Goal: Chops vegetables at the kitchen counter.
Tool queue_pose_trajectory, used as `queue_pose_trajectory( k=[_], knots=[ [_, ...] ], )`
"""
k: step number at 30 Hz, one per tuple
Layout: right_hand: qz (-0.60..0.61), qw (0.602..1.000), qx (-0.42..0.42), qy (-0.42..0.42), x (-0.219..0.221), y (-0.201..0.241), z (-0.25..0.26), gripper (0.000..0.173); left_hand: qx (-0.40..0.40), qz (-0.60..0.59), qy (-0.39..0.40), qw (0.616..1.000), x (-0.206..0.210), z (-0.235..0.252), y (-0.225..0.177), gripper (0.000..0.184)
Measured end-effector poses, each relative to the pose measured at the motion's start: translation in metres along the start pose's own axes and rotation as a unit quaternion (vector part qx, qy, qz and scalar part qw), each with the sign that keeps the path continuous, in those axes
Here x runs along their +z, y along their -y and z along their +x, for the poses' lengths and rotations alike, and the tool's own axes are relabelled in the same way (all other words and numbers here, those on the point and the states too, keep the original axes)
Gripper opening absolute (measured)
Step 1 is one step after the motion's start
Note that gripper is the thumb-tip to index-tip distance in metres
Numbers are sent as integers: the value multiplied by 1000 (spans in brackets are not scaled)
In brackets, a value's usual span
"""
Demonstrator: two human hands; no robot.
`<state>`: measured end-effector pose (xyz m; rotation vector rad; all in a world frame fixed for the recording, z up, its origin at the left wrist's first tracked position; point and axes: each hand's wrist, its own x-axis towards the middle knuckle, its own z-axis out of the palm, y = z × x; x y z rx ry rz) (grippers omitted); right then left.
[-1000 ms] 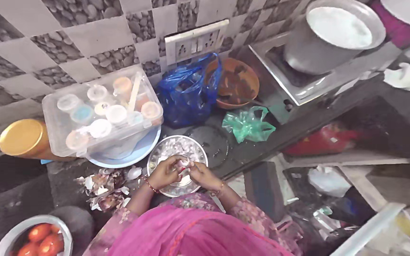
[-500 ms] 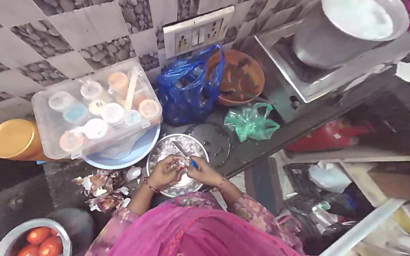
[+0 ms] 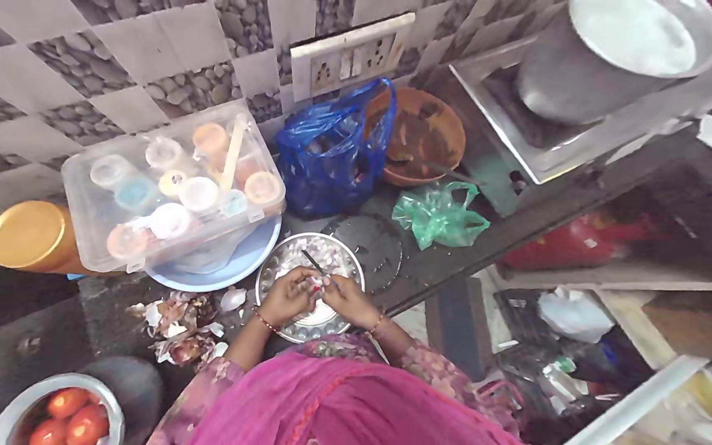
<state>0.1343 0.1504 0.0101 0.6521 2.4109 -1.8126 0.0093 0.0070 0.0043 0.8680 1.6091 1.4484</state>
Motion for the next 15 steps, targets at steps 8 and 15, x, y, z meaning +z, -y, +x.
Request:
queue_pose_trajectory(
  k=[8,15],
  knots=[
    [54,997,17,43,-8,-6,1,24,-15,6,-10,1000,-5,-2,3,40],
    [-257,965,53,14,-36,23,3,42,-118,-121,-112,979,1,-13,-14,41]
  ],
)
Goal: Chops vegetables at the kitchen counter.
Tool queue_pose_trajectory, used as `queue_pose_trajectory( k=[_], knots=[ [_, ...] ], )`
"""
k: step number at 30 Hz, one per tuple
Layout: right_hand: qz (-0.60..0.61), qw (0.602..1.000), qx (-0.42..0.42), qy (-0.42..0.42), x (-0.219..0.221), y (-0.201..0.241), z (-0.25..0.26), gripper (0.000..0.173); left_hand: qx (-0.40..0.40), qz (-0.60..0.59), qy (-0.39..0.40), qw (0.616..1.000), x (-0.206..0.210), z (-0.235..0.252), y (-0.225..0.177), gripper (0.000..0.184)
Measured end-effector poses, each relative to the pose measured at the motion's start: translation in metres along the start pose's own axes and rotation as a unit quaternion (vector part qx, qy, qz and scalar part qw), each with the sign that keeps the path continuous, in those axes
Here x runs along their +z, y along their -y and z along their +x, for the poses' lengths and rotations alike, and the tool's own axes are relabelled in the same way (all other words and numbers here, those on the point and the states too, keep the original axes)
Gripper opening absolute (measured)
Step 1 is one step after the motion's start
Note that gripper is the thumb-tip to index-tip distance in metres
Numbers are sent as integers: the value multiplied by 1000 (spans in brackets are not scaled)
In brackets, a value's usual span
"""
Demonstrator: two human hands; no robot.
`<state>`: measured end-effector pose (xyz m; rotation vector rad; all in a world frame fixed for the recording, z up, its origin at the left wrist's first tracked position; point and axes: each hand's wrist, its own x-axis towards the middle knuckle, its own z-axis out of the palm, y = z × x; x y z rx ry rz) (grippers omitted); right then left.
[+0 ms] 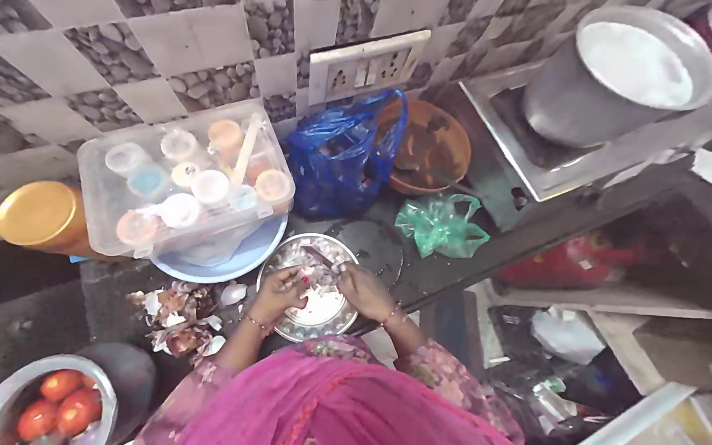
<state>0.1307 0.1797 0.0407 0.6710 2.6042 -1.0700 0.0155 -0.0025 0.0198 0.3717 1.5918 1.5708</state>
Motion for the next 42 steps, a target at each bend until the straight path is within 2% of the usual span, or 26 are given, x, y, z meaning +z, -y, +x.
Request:
queue_pose_trajectory(
  k=[5,10,13,15,17,21,28,38,42],
  knots=[
    [-83,993,-3,-86,5,0,9,37,-2,-86,-4,996,1,-10,6,37],
    [-24,985,-53,-163,11,-8,8,31,-26,-192,-5,981,7,-19,2,32],
    [87,985,-108,-107,7,-6,-2,32,-18,-228,44,972,7,-23,4,46],
    [159,977,-134,-44,7,0,-9,30,-17,-231,71,970,7,-26,3,48],
    [181,972,-148,-14,9,6,-15,35,-14,-240,94,966,8,-27,4,48],
    [177,968,-176,-22,17,9,-15,41,6,-250,107,962,8,-27,6,45],
    [181,966,-182,-40,26,10,-16,36,28,-266,141,953,9,-24,11,45],
    [168,970,-160,-69,34,6,-14,40,-2,-256,124,959,14,-19,7,33],
    [180,971,-142,-69,37,4,-13,38,-31,-214,96,972,18,-18,-1,27]
  ],
)
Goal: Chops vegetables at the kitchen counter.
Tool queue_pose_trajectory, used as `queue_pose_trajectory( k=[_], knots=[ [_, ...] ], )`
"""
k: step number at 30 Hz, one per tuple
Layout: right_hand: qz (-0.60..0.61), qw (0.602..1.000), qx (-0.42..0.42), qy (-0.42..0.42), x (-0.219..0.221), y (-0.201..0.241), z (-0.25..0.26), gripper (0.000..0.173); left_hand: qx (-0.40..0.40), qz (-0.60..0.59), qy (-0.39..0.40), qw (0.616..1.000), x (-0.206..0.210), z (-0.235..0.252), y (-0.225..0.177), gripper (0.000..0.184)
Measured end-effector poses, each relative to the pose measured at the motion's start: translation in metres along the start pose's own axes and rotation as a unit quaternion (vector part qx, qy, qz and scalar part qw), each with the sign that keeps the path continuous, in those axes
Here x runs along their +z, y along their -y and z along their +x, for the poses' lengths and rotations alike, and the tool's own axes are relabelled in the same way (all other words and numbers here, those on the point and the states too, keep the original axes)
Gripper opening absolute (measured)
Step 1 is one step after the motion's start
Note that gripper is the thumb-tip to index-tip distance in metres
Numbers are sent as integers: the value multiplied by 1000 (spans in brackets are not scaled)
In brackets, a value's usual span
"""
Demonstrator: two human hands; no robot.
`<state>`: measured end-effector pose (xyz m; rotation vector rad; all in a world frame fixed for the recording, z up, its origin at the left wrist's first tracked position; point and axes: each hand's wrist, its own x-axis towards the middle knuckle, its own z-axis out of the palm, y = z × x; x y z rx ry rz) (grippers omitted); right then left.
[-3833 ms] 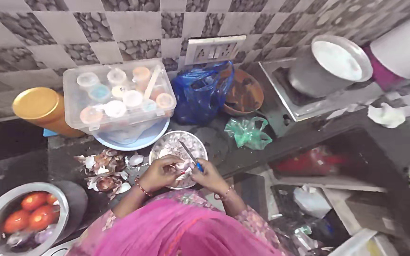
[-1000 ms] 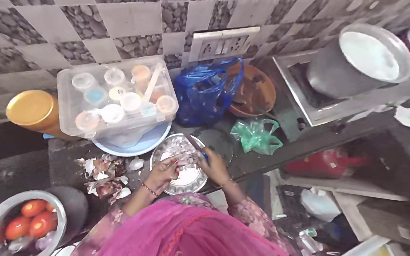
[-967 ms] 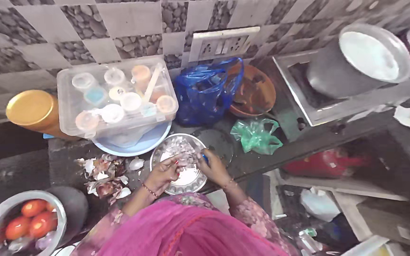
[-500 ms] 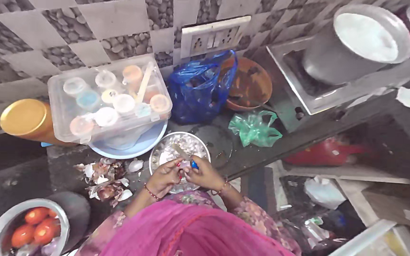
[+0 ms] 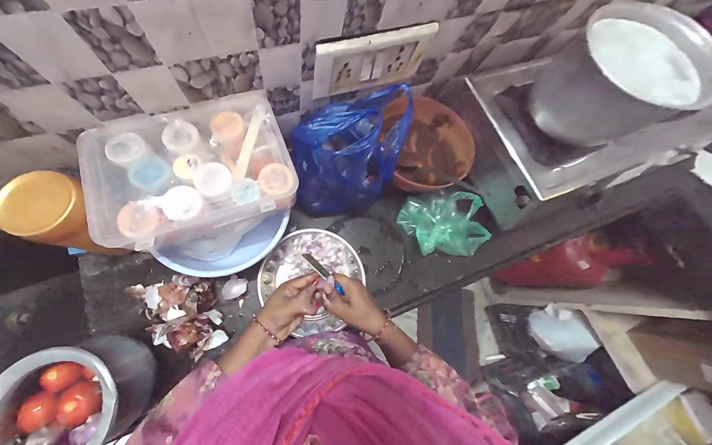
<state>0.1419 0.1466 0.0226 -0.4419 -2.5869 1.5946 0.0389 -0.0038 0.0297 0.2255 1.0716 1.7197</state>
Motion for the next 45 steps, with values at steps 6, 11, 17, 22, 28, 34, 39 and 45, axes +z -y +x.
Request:
queue_pose_trajectory(
  k=[6,11,17,22,28,34,39,45],
  knots=[
    [0,1000,0,-9,3,-7,3,42,-6,30,-6,1000,0,5,-1,22],
    [-10,999,33,-5,3,-8,5,43,-3,15,-2,1000,-4,11,1,29],
    [16,997,71,-30,4,-7,9,37,-16,-4,-14,1000,-5,13,1,47],
    [-14,998,59,-26,0,-4,12,41,-20,1,-3,1000,-8,16,2,50],
    [-9,998,52,-18,0,-8,13,42,-30,-29,14,999,-9,17,2,47],
    [-27,998,53,-19,2,-10,12,44,-30,-32,10,999,-7,20,4,44],
    [-50,995,72,-40,8,-13,12,46,-40,-15,-7,999,-4,23,5,35],
    [-56,992,101,-56,16,-14,10,48,-57,16,-35,998,-5,27,8,27]
  ],
)
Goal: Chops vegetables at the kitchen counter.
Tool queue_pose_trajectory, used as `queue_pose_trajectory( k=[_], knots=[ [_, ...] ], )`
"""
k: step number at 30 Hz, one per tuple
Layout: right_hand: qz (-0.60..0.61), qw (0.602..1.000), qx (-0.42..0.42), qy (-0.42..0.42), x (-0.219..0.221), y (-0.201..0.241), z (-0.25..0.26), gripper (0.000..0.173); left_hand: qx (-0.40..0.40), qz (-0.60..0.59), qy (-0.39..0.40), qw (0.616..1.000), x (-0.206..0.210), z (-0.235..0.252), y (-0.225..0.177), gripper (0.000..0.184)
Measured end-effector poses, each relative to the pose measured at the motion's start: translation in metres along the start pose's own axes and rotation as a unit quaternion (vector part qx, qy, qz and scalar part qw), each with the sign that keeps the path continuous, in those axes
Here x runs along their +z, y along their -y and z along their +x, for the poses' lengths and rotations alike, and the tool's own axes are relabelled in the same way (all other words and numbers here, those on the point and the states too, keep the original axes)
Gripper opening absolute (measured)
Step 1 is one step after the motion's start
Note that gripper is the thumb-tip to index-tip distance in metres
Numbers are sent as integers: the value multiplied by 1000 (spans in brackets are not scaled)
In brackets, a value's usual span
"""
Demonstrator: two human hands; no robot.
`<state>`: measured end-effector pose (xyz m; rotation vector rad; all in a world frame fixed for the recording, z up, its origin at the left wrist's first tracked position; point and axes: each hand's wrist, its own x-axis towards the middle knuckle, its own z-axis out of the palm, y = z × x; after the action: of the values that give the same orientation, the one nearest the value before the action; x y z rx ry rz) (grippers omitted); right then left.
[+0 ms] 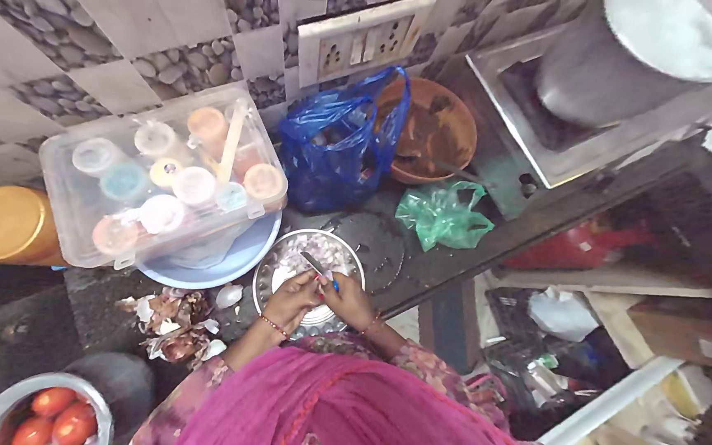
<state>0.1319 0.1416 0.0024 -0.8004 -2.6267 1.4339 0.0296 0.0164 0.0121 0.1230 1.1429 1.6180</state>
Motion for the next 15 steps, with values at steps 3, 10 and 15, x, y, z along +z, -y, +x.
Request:
queue_pose_trajectory(
  k=[3,10,15],
  knots=[
    [2,1000,5,10,0,1,1,48,0,6,-7,1000,0,1,0,28],
    [170,978,53,104,-24,-2,9,22,33,63,-69,995,4,-5,-14,54],
    [326,909,159,206,-42,-4,13,24,46,79,-77,993,-6,-8,-16,39]
  ],
)
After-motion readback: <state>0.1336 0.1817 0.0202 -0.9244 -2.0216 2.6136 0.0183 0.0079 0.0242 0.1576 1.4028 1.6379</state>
